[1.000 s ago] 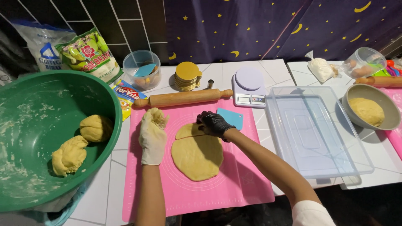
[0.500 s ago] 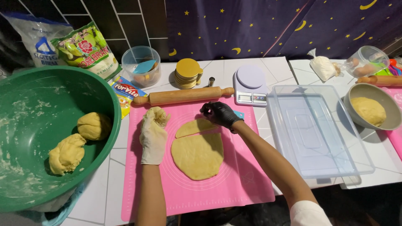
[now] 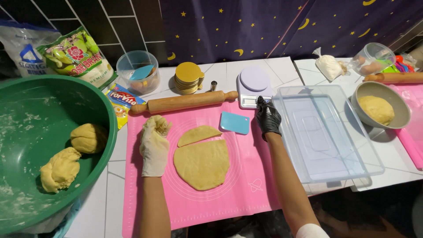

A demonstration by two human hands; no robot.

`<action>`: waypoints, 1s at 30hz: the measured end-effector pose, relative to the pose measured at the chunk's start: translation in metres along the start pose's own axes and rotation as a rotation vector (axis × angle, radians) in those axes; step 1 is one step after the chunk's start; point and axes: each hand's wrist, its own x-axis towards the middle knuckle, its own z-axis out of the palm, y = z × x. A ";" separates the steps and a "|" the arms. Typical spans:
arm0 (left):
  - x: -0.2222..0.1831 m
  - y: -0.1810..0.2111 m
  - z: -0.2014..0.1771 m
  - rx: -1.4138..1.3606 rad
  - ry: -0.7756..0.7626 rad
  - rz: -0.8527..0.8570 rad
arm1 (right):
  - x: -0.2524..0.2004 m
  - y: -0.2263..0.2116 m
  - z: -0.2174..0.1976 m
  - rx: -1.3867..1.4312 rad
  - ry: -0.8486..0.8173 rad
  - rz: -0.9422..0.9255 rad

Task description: Rolling out dough, cutting it into portions, weighing each portion on a digital scale, and shaping them into smooth balls.

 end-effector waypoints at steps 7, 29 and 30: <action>0.001 -0.007 -0.006 0.013 0.025 0.011 | -0.021 -0.013 -0.019 0.019 0.024 0.000; -0.005 0.001 0.001 0.015 0.026 -0.010 | -0.062 -0.124 -0.068 0.247 -0.172 -0.323; -0.005 0.001 0.000 0.012 0.027 -0.023 | -0.072 -0.143 -0.080 0.323 -0.327 -0.425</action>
